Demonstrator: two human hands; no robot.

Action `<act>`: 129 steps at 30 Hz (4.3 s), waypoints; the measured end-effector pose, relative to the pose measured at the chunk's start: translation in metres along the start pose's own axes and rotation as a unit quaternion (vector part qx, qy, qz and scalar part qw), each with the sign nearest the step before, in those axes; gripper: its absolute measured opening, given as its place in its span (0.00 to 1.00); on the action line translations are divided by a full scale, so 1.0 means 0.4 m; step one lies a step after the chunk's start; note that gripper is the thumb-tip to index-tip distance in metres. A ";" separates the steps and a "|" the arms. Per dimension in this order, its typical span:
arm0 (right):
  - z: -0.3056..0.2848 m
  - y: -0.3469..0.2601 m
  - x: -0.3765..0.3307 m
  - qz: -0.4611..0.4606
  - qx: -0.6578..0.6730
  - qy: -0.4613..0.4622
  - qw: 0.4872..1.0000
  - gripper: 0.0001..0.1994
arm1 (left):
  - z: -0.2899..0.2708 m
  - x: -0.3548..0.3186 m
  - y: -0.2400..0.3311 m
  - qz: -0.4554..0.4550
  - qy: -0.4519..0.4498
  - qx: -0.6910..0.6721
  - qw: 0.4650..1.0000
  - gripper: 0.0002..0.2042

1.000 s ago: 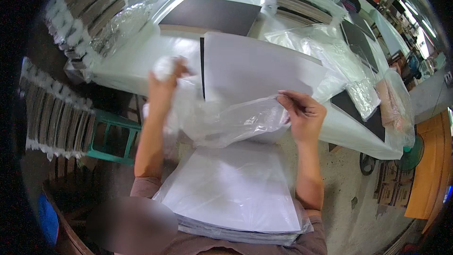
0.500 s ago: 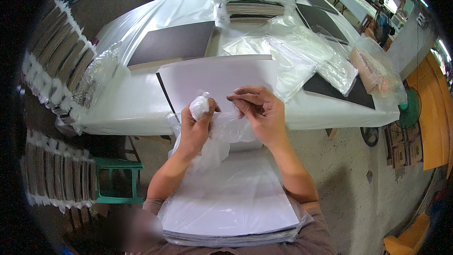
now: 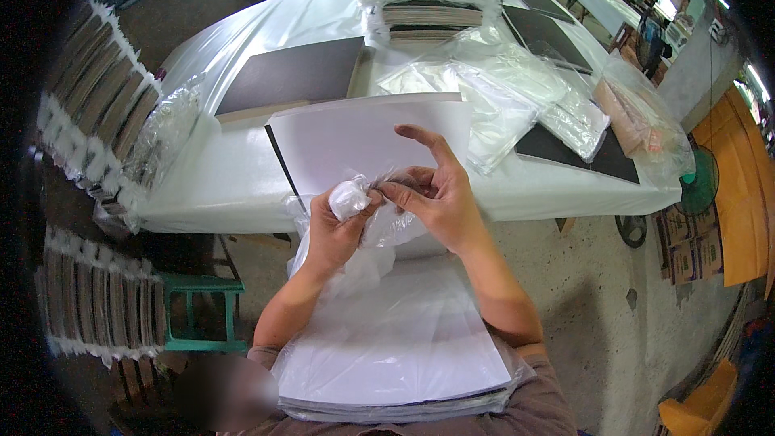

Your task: The person places a plastic bag over the top edge of a book cover and pulls it down to wrap the cover.

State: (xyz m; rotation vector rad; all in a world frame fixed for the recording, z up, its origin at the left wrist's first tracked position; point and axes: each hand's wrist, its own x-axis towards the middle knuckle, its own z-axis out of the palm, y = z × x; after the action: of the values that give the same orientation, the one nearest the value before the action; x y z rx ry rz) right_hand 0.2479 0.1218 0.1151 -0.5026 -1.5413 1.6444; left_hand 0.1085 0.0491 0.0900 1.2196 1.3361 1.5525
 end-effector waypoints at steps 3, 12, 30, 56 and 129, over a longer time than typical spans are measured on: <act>0.001 -0.008 -0.001 -0.012 -0.033 0.016 0.999 0.26 | 0.009 -0.002 0.007 0.053 0.025 0.020 0.998 0.06; 0.021 0.005 -0.016 -0.007 -0.148 0.051 0.988 0.10 | -0.009 -0.012 -0.016 0.052 0.063 0.023 0.996 0.04; 0.020 0.077 -0.010 0.024 0.260 -0.065 0.963 0.15 | 0.007 -0.013 0.022 -0.068 0.023 -0.150 0.986 0.10; -0.174 0.122 -0.069 0.158 -0.004 -0.303 0.940 0.26 | -0.242 -0.049 -0.110 0.126 -0.302 -0.241 0.914 0.24; -0.304 0.289 -0.322 0.254 0.290 0.120 0.915 0.34 | -0.394 -0.129 -0.361 -0.242 0.007 -0.223 0.944 0.20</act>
State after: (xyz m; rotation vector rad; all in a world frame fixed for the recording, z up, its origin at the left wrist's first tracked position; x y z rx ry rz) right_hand 0.3832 0.1080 -0.0471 -0.7779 -0.7050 2.2226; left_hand -0.0357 -0.0167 -0.0626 0.5484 1.0999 1.3959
